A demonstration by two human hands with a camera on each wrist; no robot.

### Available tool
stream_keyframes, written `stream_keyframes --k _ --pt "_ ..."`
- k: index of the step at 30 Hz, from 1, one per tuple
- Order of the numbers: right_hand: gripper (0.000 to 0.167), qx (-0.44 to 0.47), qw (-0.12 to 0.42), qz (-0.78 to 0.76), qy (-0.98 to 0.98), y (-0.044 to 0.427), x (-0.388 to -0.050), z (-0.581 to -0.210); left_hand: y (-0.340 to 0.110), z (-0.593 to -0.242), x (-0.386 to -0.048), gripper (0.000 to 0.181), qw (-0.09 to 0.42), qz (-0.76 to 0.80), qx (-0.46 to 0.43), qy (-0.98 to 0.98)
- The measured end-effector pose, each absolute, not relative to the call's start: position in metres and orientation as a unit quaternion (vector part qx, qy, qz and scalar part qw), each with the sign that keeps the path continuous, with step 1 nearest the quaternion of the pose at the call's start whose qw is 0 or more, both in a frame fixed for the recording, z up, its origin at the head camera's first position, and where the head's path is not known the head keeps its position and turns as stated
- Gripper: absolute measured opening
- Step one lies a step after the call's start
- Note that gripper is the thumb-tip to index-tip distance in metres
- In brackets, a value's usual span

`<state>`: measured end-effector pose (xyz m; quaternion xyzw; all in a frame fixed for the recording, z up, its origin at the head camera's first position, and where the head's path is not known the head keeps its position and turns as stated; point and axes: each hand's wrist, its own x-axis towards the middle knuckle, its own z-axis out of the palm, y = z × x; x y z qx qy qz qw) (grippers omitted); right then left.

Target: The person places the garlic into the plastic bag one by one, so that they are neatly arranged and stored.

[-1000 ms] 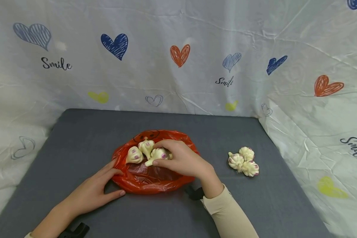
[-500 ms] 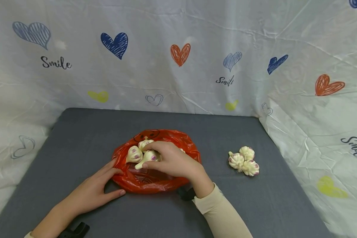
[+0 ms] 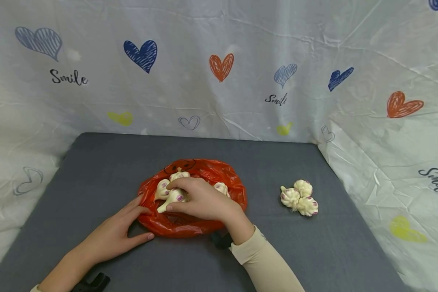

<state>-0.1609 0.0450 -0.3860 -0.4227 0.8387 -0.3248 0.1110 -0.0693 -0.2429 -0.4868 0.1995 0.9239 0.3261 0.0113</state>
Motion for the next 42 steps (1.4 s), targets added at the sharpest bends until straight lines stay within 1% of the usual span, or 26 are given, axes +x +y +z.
stream_keyframes --k 11,17,26,36,42 --pt "0.051 -0.427 0.135 -0.314 0.837 0.036 -0.159 -0.399 -0.243 -0.487 -0.069 0.052 0.015 0.328 0.198 0.924" --pt "0.053 -0.423 0.144 -0.318 0.836 0.035 -0.160 -0.404 -0.243 -0.486 -0.069 0.050 0.014 0.330 0.199 0.923" --pt "0.052 -0.430 0.160 -0.314 0.831 0.026 -0.158 -0.417 -0.243 -0.488 -0.069 0.048 0.002 0.324 0.208 0.923" --pt "0.042 -0.442 0.164 -0.295 0.831 0.024 -0.158 -0.424 -0.243 -0.489 -0.068 0.050 0.005 0.324 0.204 0.924" --pt "0.040 -0.447 0.171 -0.287 0.830 0.024 -0.158 -0.423 -0.243 -0.490 -0.070 0.048 -0.001 0.325 0.208 0.923"
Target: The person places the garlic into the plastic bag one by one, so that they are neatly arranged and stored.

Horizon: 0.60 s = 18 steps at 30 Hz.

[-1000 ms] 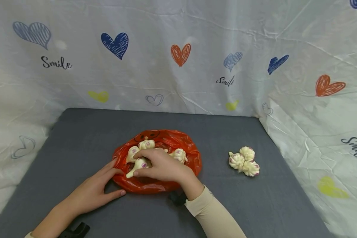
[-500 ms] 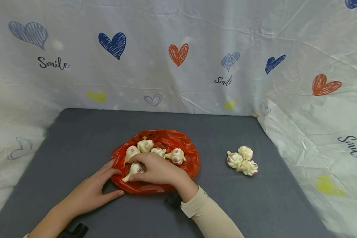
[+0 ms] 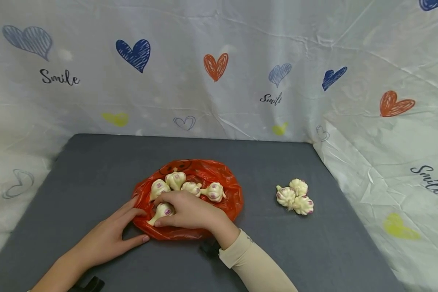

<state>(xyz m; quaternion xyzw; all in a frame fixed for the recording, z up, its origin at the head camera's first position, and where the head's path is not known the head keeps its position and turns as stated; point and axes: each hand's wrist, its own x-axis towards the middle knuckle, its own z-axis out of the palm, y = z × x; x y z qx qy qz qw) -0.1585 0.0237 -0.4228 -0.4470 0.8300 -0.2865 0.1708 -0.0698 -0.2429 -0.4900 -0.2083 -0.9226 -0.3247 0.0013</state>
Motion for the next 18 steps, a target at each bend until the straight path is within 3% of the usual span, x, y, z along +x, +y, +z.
stream_keyframes --k 18 --pt "0.045 -0.439 0.167 -0.298 0.831 0.0319 -0.1629 -0.4187 -0.2438 -0.4883 -0.0693 0.052 -0.008 -0.324 -0.200 -0.925"
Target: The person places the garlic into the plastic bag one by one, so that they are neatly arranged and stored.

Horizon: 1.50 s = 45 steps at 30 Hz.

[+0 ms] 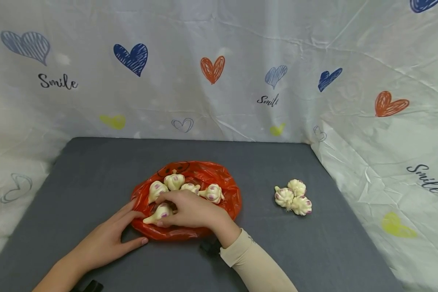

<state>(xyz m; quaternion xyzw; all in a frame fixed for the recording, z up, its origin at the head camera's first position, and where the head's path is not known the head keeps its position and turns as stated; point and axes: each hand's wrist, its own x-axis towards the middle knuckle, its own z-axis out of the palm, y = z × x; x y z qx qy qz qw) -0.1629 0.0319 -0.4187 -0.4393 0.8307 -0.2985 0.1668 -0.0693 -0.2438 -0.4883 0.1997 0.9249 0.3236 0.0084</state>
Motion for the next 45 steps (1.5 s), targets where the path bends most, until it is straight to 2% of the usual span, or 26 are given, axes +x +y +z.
stream_keyframes --k 5,27,38,45 --pt "0.051 -0.433 0.151 -0.303 0.836 0.035 -0.163 -0.416 -0.243 -0.488 -0.070 0.052 0.009 0.323 0.198 0.925" --pt "0.046 -0.436 0.114 -0.307 0.839 0.050 -0.167 -0.398 -0.242 -0.489 -0.071 0.056 0.012 0.326 0.201 0.924" --pt "0.058 -0.379 0.118 -0.352 0.848 0.066 -0.166 -0.378 -0.244 -0.485 -0.070 0.058 0.015 0.317 0.192 0.928" --pt "0.052 -0.356 0.093 -0.387 0.846 0.085 -0.176 -0.374 -0.244 -0.486 -0.070 0.057 0.012 0.316 0.194 0.929"
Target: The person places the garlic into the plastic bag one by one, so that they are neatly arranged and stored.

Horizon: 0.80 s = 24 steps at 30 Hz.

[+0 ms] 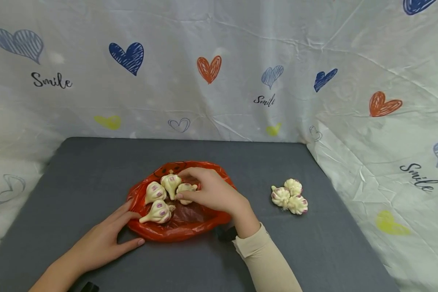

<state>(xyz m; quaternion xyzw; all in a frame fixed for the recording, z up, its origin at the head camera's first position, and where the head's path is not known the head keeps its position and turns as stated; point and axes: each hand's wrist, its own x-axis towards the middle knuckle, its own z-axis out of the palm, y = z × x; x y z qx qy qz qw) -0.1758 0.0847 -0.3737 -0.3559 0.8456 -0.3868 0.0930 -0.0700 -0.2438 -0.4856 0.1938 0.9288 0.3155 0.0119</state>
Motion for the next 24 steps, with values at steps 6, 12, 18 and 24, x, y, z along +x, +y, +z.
stream_keyframes --k 6,12,18,24 --pt "0.048 -0.311 0.072 -0.413 0.853 0.108 -0.183 -0.367 -0.244 -0.485 -0.071 0.057 0.010 0.315 0.196 0.929" --pt "0.045 -0.291 0.044 -0.435 0.851 0.129 -0.188 -0.361 -0.244 -0.485 -0.071 0.057 0.015 0.315 0.192 0.929" --pt "0.045 -0.272 0.027 -0.446 0.852 0.144 -0.192 -0.357 -0.245 -0.485 -0.070 0.058 0.018 0.313 0.188 0.931" --pt "0.047 -0.242 0.011 -0.453 0.858 0.163 -0.196 -0.354 -0.244 -0.486 -0.072 0.058 0.016 0.310 0.192 0.931"
